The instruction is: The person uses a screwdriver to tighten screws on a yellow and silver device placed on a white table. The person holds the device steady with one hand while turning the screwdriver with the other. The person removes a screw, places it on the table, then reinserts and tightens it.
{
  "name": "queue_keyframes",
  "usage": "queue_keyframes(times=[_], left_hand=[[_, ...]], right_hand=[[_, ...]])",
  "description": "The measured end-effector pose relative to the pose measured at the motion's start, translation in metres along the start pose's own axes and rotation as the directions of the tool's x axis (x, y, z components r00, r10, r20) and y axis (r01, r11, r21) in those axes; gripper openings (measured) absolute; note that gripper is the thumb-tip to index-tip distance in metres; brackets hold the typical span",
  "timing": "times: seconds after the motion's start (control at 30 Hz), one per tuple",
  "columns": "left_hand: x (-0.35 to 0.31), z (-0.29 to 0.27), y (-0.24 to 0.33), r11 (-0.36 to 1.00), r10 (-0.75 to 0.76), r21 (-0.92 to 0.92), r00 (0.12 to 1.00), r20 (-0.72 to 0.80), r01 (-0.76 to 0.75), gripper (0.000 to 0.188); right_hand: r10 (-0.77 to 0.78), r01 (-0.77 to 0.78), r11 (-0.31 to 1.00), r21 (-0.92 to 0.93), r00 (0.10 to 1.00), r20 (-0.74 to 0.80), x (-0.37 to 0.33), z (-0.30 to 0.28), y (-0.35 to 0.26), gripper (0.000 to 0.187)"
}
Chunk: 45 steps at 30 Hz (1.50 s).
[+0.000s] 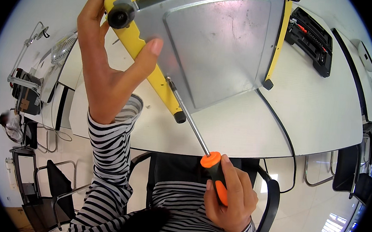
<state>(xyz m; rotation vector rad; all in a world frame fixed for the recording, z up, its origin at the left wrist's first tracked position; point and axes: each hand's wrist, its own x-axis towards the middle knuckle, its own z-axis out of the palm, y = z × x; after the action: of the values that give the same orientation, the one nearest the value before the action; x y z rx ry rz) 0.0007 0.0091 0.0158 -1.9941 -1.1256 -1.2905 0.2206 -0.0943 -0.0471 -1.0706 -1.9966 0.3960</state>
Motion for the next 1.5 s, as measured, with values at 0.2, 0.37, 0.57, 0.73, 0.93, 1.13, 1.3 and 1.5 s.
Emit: queue_keyframes(times=[0.2,0.37,0.57,0.73,0.93,1.13,1.3,1.5], left_hand=[[-0.001,0.000,-0.001,1.000,-0.002,-0.008,1.000,0.008,0.002,0.044],[-0.001,0.000,-0.001,1.000,-0.003,-0.011,1.000,0.011,0.003,0.043],[-0.003,0.004,-0.003,1.000,-0.005,-0.023,1.000,0.011,0.005,0.043],[-0.002,0.003,-0.003,1.000,-0.004,-0.019,1.000,0.017,0.005,0.043],[-0.003,0.001,-0.003,1.000,-0.007,-0.016,1.000,0.018,0.007,0.043],[-0.004,0.003,-0.002,1.000,-0.008,-0.021,1.000,0.020,0.009,0.042],[-0.004,0.007,-0.003,0.999,-0.009,-0.035,1.000,0.021,0.010,0.042],[-0.004,0.002,-0.003,1.000,-0.006,-0.027,1.000,0.023,0.006,0.042]], right_hand=[[-0.018,0.018,1.000,-0.002,1.000,-0.013,-0.001,0.001,0.001,0.046],[0.007,-0.007,1.000,0.012,1.000,0.005,-0.001,0.001,0.001,0.045],[0.012,-0.012,1.000,0.006,1.000,0.014,-0.001,0.000,0.003,0.046],[0.004,-0.004,1.000,0.007,1.000,0.013,0.000,0.000,0.001,0.046],[-0.018,0.018,1.000,0.009,1.000,0.001,0.000,0.001,0.002,0.045],[0.005,-0.005,1.000,0.006,1.000,0.020,-0.001,0.000,0.002,0.045],[0.004,-0.004,1.000,0.001,1.000,0.020,-0.001,0.001,0.004,0.045],[0.003,-0.004,1.000,0.019,1.000,0.023,0.000,0.001,0.001,0.045]])
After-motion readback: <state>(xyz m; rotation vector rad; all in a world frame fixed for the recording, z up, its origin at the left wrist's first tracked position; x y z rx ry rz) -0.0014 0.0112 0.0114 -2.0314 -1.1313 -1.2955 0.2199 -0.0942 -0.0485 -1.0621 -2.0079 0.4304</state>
